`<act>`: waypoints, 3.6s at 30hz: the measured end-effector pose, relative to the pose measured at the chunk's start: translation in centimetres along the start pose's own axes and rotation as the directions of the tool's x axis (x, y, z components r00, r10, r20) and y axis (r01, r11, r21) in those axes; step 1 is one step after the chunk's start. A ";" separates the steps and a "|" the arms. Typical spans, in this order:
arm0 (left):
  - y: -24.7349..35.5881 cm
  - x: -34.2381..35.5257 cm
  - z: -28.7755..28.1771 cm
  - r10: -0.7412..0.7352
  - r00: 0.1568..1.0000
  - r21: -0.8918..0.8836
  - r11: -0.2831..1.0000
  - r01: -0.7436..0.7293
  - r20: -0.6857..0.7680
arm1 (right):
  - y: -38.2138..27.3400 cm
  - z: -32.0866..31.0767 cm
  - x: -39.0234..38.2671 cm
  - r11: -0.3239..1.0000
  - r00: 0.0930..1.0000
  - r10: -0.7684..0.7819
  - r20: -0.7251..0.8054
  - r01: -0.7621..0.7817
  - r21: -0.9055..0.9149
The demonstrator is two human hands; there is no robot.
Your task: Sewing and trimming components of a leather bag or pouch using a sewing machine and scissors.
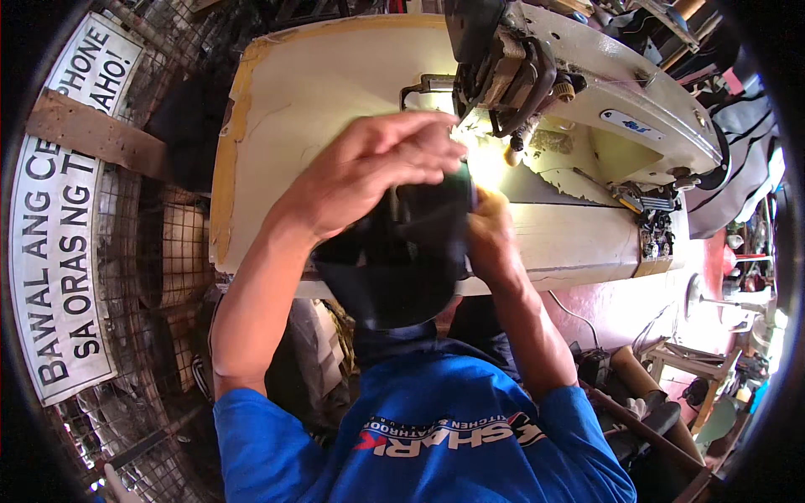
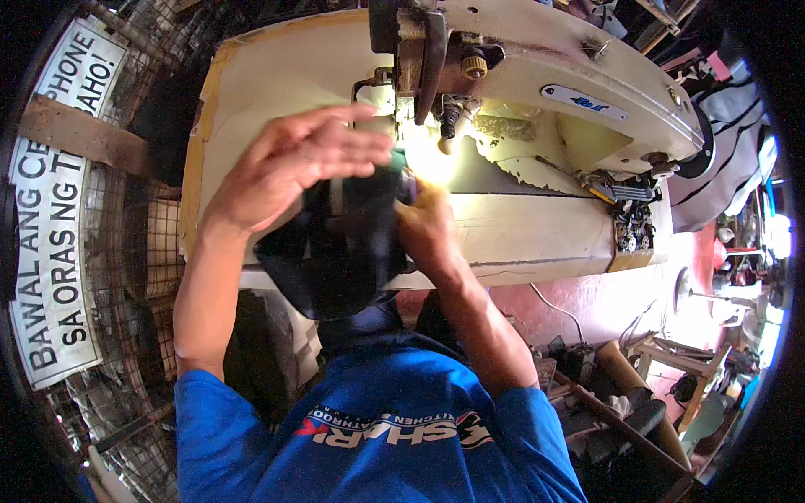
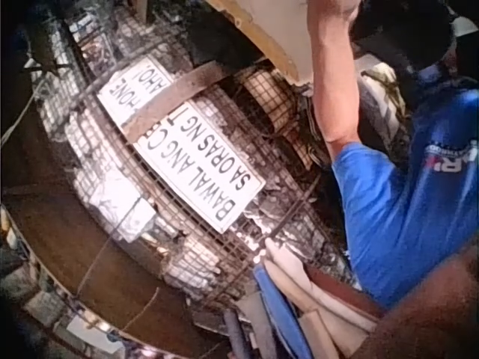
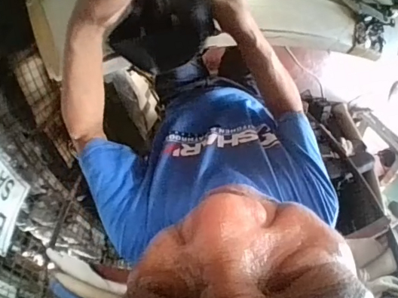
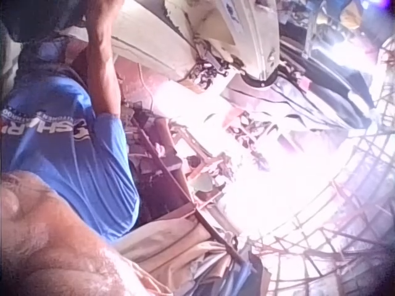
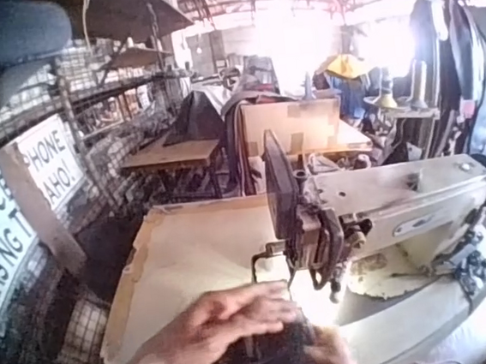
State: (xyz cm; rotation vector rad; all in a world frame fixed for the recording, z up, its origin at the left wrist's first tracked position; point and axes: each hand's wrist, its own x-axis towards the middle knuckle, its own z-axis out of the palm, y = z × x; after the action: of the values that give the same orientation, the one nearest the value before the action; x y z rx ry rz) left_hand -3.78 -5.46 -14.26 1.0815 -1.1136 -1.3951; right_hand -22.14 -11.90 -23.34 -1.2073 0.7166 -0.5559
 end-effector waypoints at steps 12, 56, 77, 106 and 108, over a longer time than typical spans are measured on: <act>-7.1 3.2 1.7 0.074 0.989 0.281 0.959 -0.036 -0.127 | -1.2 -7.1 -4.8 0.993 0.932 -0.112 -0.343 0.095 -0.065; -8.5 4.0 0.5 -0.038 0.974 0.252 0.963 0.095 -0.221 | -6.0 -4.6 1.0 0.195 0.971 -0.222 0.086 0.130 -0.972; -7.2 6.6 2.7 0.197 0.980 0.371 0.913 -0.168 -0.040 | -2.4 -4.4 -1.6 0.635 0.926 -0.377 0.020 0.274 -0.723; -6.7 2.2 2.2 0.034 0.952 0.754 0.620 0.219 -0.304 | -1.2 -2.6 0.2 0.217 0.905 -0.380 0.192 0.289 -0.933; -6.8 2.0 2.3 -0.029 0.958 0.549 0.814 0.187 -0.284 | -1.1 -2.6 0.4 0.242 0.910 -0.377 0.171 0.275 -0.930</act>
State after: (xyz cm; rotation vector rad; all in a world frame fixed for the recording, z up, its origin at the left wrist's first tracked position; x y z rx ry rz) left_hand -7.35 -6.82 -20.70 1.7353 -1.3235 -0.9660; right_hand -23.85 -14.09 -22.86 -2.5579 0.9014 -0.5207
